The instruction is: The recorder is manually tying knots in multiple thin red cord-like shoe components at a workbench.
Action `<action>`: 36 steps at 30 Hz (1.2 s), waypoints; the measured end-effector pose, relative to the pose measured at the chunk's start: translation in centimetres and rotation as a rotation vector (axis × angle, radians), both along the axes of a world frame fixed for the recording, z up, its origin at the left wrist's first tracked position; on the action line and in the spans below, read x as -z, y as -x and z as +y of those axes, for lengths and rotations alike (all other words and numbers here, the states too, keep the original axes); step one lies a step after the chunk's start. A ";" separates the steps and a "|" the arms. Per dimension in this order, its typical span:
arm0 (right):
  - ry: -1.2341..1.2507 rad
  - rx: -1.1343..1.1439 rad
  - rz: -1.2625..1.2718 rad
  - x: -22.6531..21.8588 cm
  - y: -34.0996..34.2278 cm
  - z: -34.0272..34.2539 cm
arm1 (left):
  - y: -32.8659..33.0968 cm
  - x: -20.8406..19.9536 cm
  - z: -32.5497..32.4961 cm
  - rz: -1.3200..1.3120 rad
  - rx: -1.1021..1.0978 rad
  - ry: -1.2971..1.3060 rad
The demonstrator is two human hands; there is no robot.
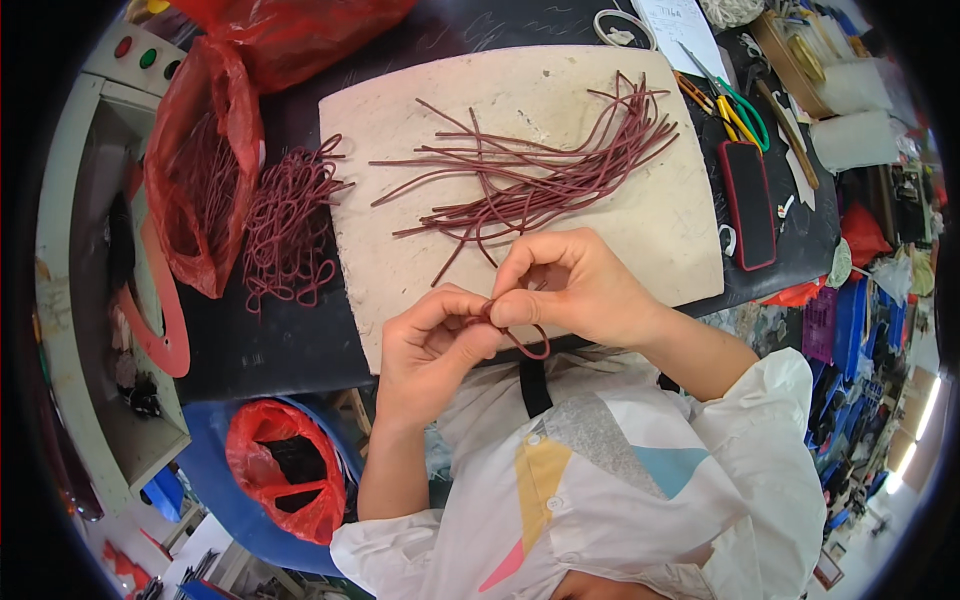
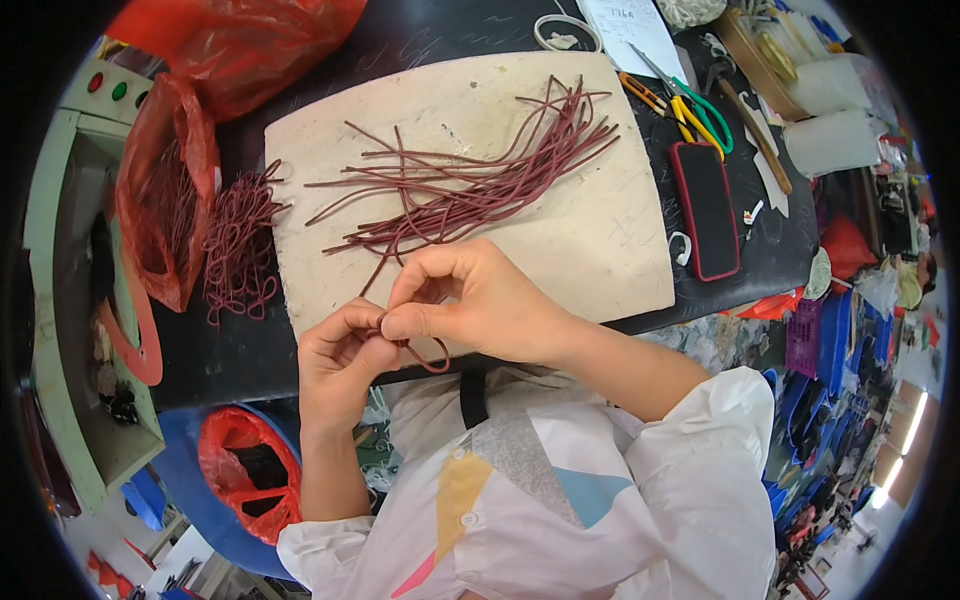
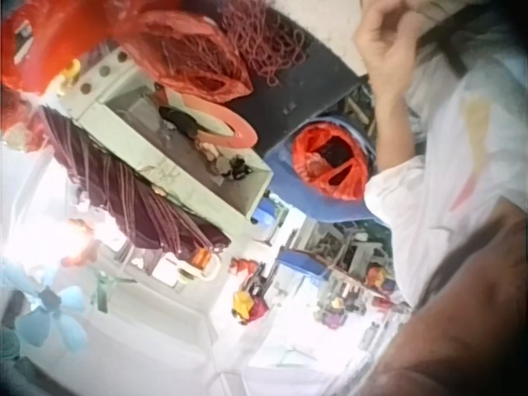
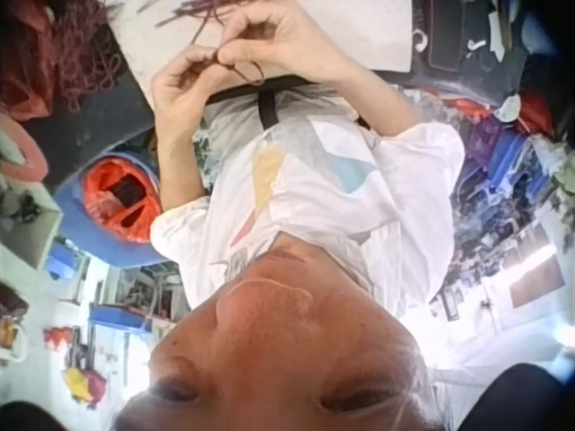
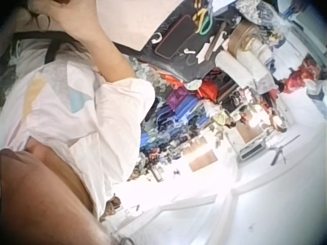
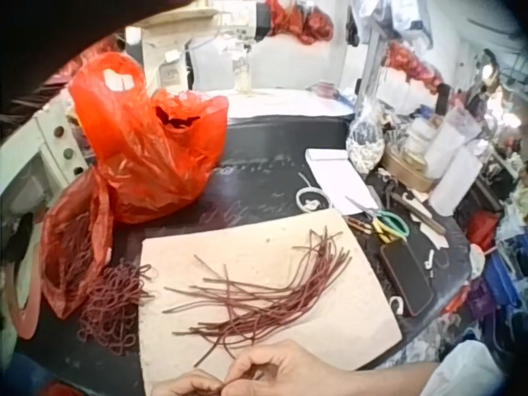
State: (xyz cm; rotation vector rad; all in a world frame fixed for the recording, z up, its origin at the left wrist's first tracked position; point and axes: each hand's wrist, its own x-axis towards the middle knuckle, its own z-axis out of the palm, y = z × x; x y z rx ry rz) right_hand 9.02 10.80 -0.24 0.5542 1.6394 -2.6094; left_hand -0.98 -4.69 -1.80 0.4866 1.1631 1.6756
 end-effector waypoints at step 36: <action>-1.053 0.173 0.258 -0.5 -0.3 -0.2 | 1.5 -1.7 0.0 0.138 -0.219 0.153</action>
